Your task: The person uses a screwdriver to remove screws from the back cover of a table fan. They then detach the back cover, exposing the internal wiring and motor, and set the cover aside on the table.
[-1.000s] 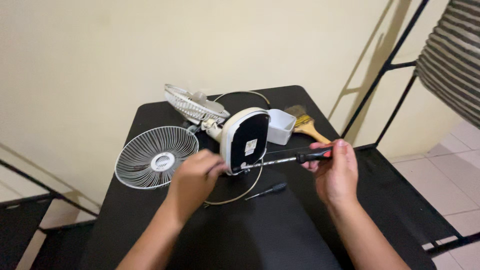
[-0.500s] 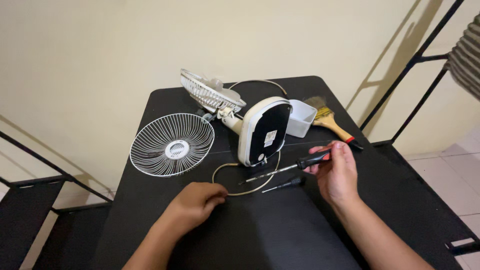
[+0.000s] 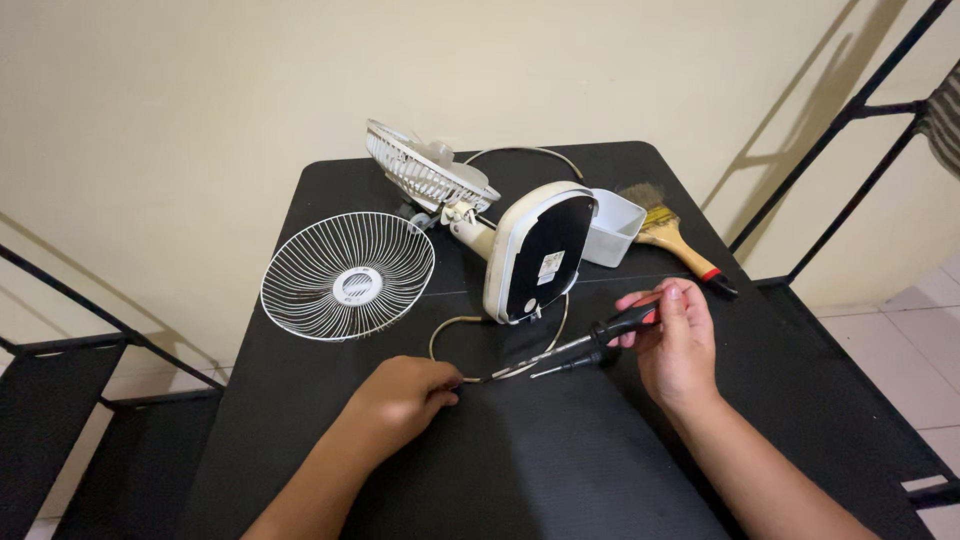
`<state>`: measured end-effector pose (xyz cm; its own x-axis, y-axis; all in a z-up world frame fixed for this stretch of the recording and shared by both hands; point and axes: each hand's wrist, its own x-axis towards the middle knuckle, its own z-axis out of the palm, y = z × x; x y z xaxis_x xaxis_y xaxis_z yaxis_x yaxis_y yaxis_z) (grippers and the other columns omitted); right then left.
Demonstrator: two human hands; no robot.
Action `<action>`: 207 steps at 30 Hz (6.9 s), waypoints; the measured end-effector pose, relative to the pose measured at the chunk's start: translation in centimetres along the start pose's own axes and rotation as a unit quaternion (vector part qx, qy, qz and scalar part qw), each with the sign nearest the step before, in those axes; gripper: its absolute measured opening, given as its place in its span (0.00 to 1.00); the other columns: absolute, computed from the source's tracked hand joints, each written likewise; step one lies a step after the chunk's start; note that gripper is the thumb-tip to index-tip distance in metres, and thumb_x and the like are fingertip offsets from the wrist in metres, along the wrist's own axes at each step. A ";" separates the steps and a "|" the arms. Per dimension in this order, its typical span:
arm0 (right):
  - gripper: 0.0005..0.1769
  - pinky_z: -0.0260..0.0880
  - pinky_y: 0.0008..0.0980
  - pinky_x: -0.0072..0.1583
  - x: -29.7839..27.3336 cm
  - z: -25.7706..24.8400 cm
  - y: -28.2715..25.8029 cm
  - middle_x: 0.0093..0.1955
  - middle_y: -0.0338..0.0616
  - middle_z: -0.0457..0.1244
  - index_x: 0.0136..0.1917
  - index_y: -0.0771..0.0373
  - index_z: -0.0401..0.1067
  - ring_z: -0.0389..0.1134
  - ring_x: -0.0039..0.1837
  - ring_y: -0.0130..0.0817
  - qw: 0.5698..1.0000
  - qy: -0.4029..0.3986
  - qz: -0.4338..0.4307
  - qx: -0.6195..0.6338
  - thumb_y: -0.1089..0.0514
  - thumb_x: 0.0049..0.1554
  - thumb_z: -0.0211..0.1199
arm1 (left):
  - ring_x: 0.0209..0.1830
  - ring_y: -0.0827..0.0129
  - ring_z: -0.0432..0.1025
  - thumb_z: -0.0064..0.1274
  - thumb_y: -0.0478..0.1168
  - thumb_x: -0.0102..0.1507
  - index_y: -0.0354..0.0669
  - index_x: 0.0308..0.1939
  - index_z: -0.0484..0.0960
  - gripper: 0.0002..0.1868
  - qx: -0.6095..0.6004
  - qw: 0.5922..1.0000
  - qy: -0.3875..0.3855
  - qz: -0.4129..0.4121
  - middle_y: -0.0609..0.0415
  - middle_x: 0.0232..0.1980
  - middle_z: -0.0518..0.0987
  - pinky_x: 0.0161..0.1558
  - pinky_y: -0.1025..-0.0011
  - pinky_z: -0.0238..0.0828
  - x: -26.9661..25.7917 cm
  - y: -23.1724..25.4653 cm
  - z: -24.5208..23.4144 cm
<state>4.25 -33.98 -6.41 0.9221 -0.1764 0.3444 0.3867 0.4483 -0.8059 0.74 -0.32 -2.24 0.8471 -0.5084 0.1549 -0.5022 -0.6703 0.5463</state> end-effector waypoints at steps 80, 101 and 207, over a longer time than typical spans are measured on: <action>0.08 0.61 0.28 0.31 4.8 -6.4 -6.7 0.33 0.37 0.63 0.46 0.60 0.67 0.61 0.31 0.24 0.897 -0.077 0.213 -0.380 0.58 0.57 0.65 | 0.73 0.35 0.63 0.60 0.37 0.62 0.23 0.75 0.53 0.44 -0.094 0.904 0.410 0.070 0.23 0.73 0.62 0.71 0.54 0.61 12.1 1.7 8.0; 0.16 0.70 0.28 0.46 3.6 -4.7 -8.1 0.39 0.40 0.69 0.50 0.65 0.75 0.66 0.41 0.25 0.831 -0.041 0.056 -0.552 0.56 0.52 0.72 | 0.69 0.36 0.66 0.60 0.36 0.60 0.26 0.74 0.55 0.43 -0.095 0.909 0.403 0.049 0.25 0.70 0.66 0.67 0.54 0.64 11.8 2.2 7.6; 0.03 0.70 0.28 0.49 2.9 -3.2 -8.8 0.42 0.38 0.67 0.51 0.66 0.69 0.71 0.46 0.28 0.838 0.025 -0.132 -0.529 0.65 0.62 0.58 | 0.63 0.39 0.71 0.56 0.29 0.62 0.24 0.74 0.51 0.41 -0.098 0.924 0.369 0.033 0.25 0.65 0.69 0.62 0.55 0.68 11.3 2.0 6.4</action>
<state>3.60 -41.23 0.14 0.7912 -0.1957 0.5794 0.3483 -0.6345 -0.6900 8.19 -10.84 -4.64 0.7398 0.0099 0.6728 -0.5774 -0.5042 0.6422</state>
